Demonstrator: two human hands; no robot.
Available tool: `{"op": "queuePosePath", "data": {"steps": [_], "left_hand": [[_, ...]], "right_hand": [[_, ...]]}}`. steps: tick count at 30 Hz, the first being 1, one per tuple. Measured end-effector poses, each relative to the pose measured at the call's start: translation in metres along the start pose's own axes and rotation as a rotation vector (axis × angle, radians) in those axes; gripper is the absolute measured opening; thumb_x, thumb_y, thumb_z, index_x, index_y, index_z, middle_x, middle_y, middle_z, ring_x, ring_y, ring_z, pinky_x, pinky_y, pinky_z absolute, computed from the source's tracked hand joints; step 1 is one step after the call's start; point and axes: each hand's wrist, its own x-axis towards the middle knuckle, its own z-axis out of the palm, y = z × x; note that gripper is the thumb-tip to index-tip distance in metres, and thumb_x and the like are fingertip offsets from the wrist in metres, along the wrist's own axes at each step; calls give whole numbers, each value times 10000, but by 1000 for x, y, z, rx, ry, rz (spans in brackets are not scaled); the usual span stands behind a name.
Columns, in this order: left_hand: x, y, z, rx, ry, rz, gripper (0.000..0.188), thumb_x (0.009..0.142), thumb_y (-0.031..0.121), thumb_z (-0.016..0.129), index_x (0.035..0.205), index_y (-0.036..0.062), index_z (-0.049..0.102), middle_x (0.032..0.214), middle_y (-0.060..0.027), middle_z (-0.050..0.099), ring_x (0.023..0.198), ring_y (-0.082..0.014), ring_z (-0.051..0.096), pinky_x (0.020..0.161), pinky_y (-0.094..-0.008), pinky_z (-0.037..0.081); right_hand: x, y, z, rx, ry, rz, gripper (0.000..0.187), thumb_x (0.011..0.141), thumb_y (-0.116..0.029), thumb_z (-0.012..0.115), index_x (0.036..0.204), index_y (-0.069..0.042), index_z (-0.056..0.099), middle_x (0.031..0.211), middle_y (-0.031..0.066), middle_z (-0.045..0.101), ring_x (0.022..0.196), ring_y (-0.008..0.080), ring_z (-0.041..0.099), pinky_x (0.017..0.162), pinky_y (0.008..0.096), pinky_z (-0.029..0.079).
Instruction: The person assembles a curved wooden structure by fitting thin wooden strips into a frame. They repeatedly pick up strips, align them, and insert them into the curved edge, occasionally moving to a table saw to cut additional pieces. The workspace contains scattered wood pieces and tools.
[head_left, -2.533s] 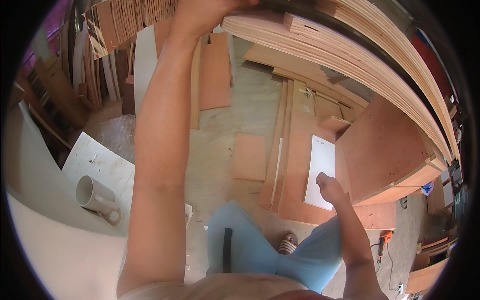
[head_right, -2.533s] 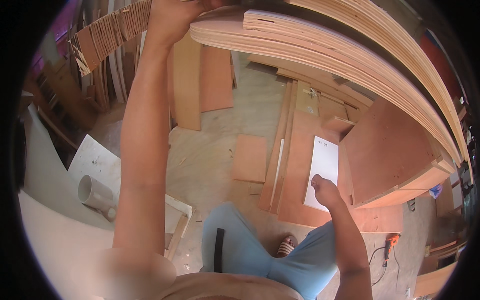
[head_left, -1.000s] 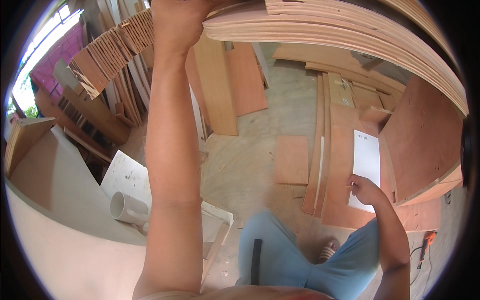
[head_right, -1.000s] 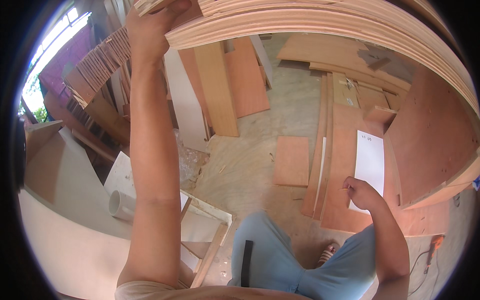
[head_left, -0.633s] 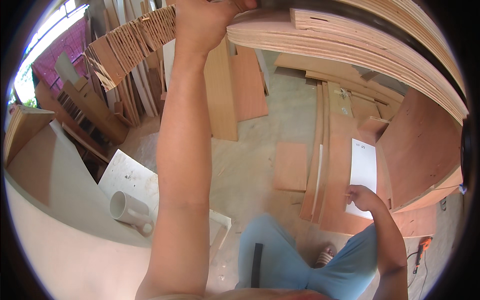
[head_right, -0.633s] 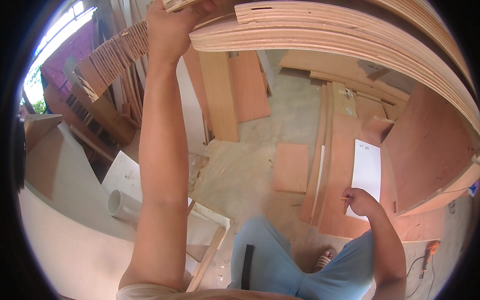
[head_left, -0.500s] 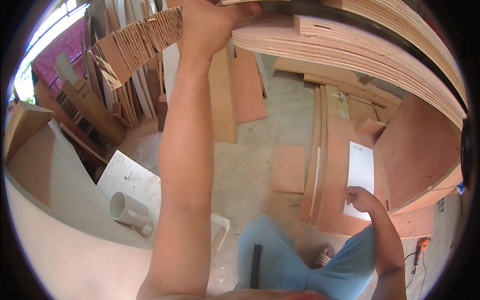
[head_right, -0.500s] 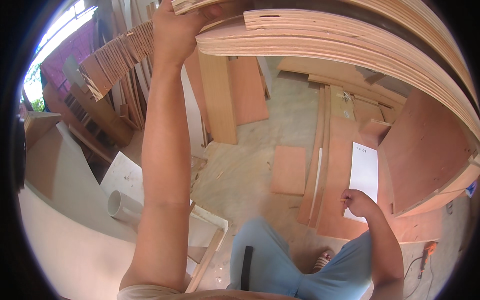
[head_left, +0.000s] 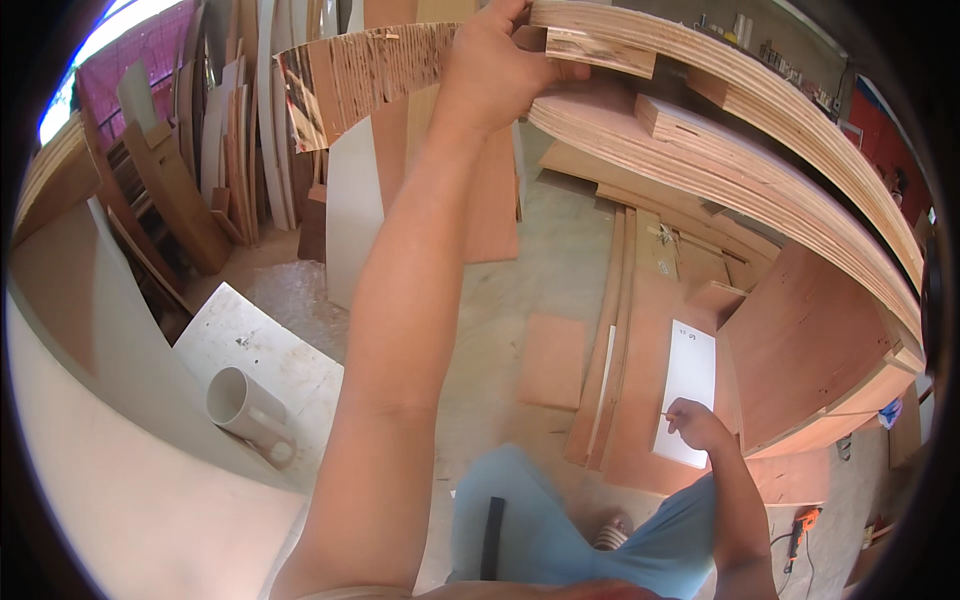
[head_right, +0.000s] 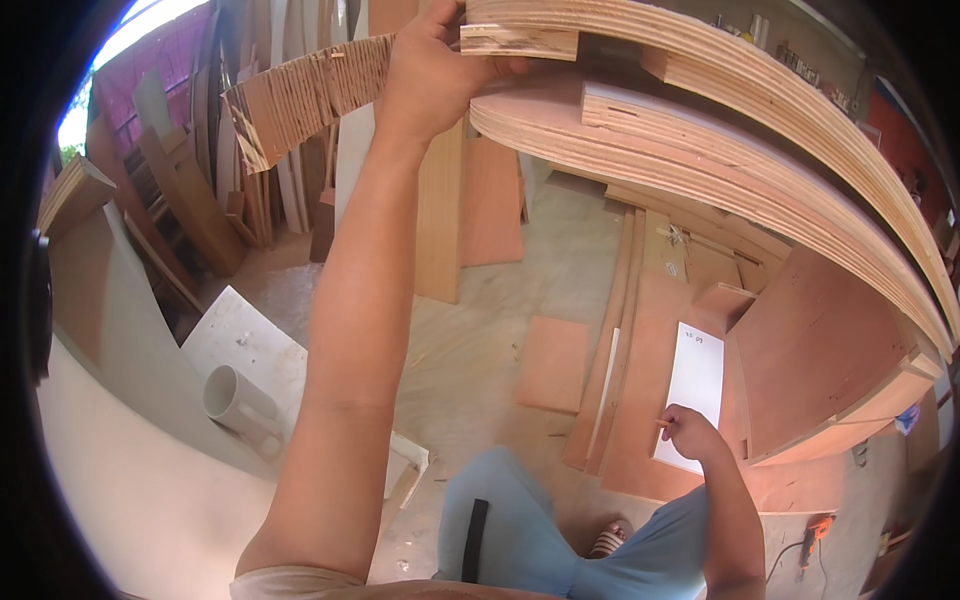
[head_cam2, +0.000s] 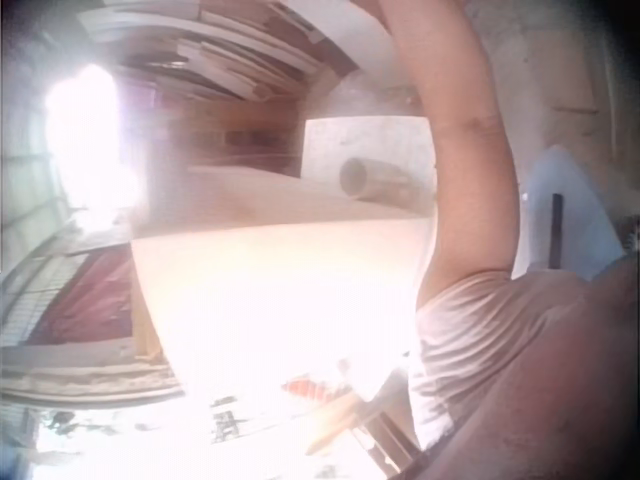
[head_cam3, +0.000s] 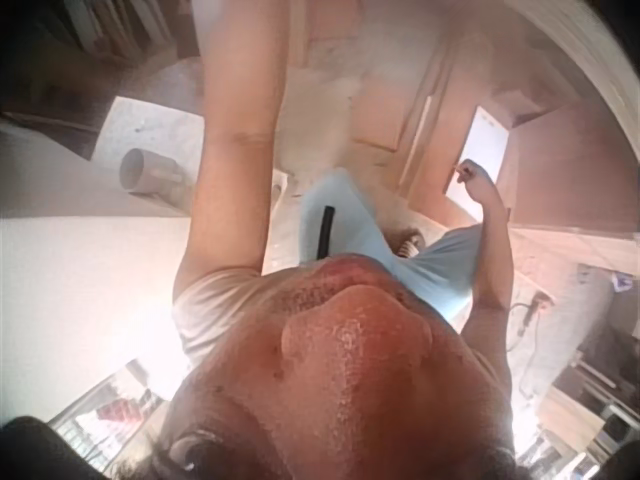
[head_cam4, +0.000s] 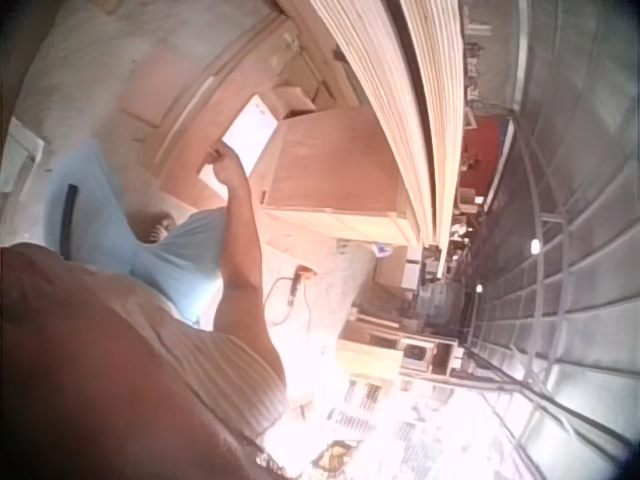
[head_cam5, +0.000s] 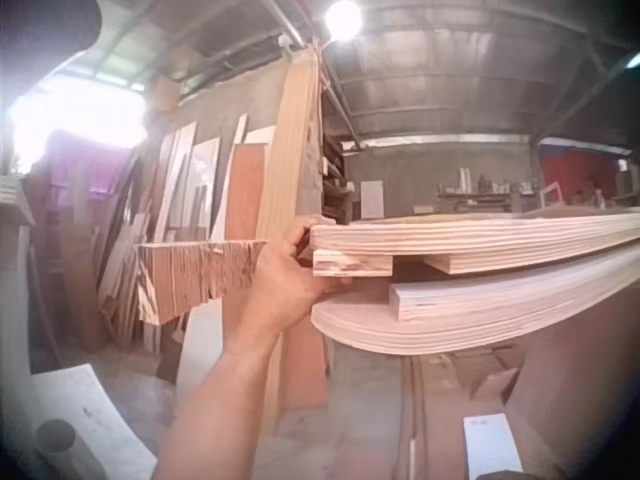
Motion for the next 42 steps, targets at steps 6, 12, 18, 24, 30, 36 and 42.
{"op": "queuePosePath", "data": {"steps": [6,12,18,24,30,36,42], "left_hand": [[-5,-8,-5,249,84,-50,635,659,41,919,1235,83,654,1153,-75,739,1100,-189,697,932,-327,573],[-3,-15,2,-9,103,-9,558,684,42,905,1192,81,676,1029,-52,751,903,-137,704,779,-303,569],[-6,-9,-7,224,145,-2,618,614,127,939,1181,91,695,1030,-92,753,951,-220,714,838,-335,553],[-8,-9,-3,285,154,-9,631,580,202,952,1162,140,718,1077,-101,749,1014,-304,703,875,-381,554],[-9,-6,-4,325,162,9,633,592,197,951,1174,137,709,1100,-97,745,1040,-294,697,890,-379,551],[-11,4,-5,314,134,-47,620,614,210,945,1179,137,699,1078,-83,744,1032,-274,698,888,-373,545],[-7,-11,-7,259,134,-7,598,617,207,941,1161,138,704,1053,-72,748,1016,-271,701,873,-363,547]], "right_hand": [[-3,2,3,-72,36,-11,143,895,-28,577,1000,14,665,877,127,714,864,238,656,789,354,513],[-1,25,2,-12,94,-33,133,942,-27,537,1006,10,647,841,119,713,813,224,661,750,349,517],[10,66,3,49,141,-85,98,930,-32,588,983,6,661,799,111,676,772,213,658,734,360,532],[-8,68,1,-110,270,-130,173,891,-76,658,1039,-11,719,802,121,672,730,204,636,719,357,529],[-10,75,5,-112,143,33,241,908,-60,604,1130,-16,688,800,134,695,753,221,675,721,363,543],[-11,57,8,-130,147,-36,292,915,-64,596,1198,-38,663,809,146,718,754,241,699,730,378,553],[-11,38,11,-180,169,-76,220,912,-66,607,1104,-35,710,793,143,720,721,234,696,695,381,550]]}}
